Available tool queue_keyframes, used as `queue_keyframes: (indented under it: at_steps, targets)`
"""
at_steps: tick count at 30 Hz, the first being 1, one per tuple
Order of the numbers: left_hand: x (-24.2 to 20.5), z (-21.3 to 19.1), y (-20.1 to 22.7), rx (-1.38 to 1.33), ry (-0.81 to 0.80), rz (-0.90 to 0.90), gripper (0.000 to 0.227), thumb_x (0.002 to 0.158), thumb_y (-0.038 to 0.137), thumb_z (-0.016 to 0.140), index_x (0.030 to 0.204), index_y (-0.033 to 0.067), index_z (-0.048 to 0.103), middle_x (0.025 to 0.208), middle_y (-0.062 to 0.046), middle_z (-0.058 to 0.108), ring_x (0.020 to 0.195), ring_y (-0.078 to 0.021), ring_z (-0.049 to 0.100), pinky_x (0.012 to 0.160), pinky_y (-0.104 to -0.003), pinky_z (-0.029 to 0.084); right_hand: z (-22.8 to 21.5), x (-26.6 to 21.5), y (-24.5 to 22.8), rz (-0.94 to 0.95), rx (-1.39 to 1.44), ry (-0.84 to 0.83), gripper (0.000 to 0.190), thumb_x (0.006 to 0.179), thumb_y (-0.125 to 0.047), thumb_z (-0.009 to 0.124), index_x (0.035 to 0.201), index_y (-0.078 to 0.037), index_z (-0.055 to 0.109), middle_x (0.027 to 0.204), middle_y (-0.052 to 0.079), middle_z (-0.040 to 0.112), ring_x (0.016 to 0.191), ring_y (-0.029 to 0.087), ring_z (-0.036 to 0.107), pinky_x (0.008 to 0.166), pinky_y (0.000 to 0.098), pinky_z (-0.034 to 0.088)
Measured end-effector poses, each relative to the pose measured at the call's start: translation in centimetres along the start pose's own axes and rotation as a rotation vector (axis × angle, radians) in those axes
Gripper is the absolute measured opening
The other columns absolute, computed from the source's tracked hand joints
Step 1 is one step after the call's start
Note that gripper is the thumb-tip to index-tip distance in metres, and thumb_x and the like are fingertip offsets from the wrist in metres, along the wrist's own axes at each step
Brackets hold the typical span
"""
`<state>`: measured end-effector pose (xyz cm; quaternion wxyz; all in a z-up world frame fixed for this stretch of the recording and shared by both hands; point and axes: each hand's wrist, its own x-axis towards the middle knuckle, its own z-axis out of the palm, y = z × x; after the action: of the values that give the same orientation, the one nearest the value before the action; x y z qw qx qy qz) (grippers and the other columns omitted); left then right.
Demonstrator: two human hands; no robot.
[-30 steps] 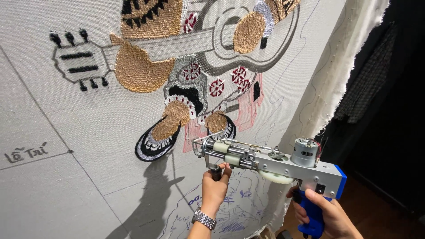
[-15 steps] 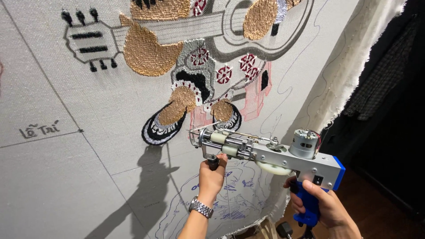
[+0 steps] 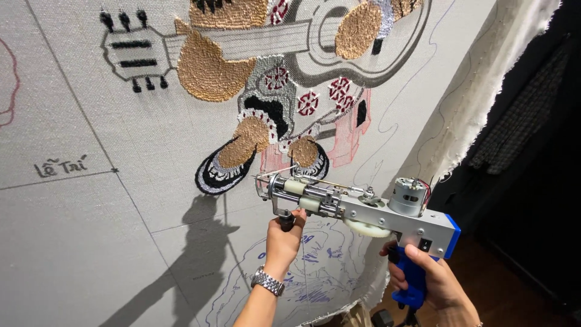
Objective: Finishing a rug design using a tufting gun on a large vertical canvas frame.
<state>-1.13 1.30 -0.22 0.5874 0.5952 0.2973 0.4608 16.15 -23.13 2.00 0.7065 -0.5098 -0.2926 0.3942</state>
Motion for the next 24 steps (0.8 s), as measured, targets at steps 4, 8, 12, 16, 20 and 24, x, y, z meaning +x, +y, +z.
queue_keyframes:
  at_steps: [4,8,12,16,20,24]
  targets:
    - [-0.1,0.1,-0.4,-0.008,-0.013,-0.060,0.036,0.089,0.033,0.075,0.102,-0.0010,0.071,0.073,-0.001,0.064,0.059,-0.0067,0.051,0.056,-0.024,0.044,-0.1,-0.2,0.2,-0.076,-0.001,-0.052,0.064,0.080,-0.046,0.070,0.103,0.014,0.066,0.054,0.010,0.055,0.043,0.016,0.053,0.040,0.0335,0.046]
    - [0.0,0.2,-1.0,-0.034,-0.014,-0.018,0.036,0.089,0.031,0.076,0.103,-0.0024,0.071,0.082,-0.002,0.072,0.065,-0.0055,0.057,0.061,-0.022,0.049,-0.3,-0.4,0.5,-0.097,-0.021,-0.044,0.065,0.081,-0.046,0.070,0.102,0.015,0.066,0.054,0.010,0.055,0.042,0.017,0.053,0.039,0.0332,0.046]
    - [0.3,0.4,-1.5,-0.048,-0.019,0.014,0.037,0.088,0.030,0.076,0.103,-0.0024,0.070,0.088,-0.002,0.075,0.068,-0.0051,0.061,0.064,-0.021,0.051,-0.1,-1.0,0.1,-0.110,-0.022,-0.046,0.064,0.081,-0.045,0.070,0.101,0.015,0.066,0.054,0.010,0.056,0.041,0.017,0.053,0.039,0.0324,0.046]
    - [-0.2,0.7,0.0,-0.021,-0.026,0.022,0.037,0.088,0.031,0.077,0.104,-0.0007,0.070,0.083,0.001,0.072,0.066,-0.0041,0.058,0.062,-0.021,0.049,0.2,-1.7,-0.2,-0.120,0.001,-0.016,0.062,0.081,-0.044,0.069,0.101,0.014,0.066,0.053,0.009,0.055,0.042,0.017,0.054,0.038,0.0327,0.046]
    - [-1.0,1.1,1.9,0.028,-0.059,-0.033,0.036,0.088,0.033,0.076,0.104,0.0013,0.072,0.067,0.002,0.062,0.055,-0.0057,0.047,0.052,-0.024,0.041,-0.6,-1.8,-0.4,-0.155,-0.030,0.006,0.061,0.083,-0.044,0.068,0.099,0.015,0.067,0.052,0.010,0.055,0.040,0.017,0.054,0.036,0.0316,0.045]
    - [-1.2,1.7,1.6,0.038,-0.062,-0.020,0.036,0.088,0.033,0.077,0.102,0.0007,0.072,0.064,0.003,0.059,0.053,-0.0054,0.046,0.050,-0.024,0.039,-0.9,-2.2,-0.5,-0.150,0.008,-0.022,0.060,0.083,-0.043,0.068,0.100,0.014,0.067,0.052,0.010,0.055,0.041,0.017,0.053,0.037,0.0310,0.044]
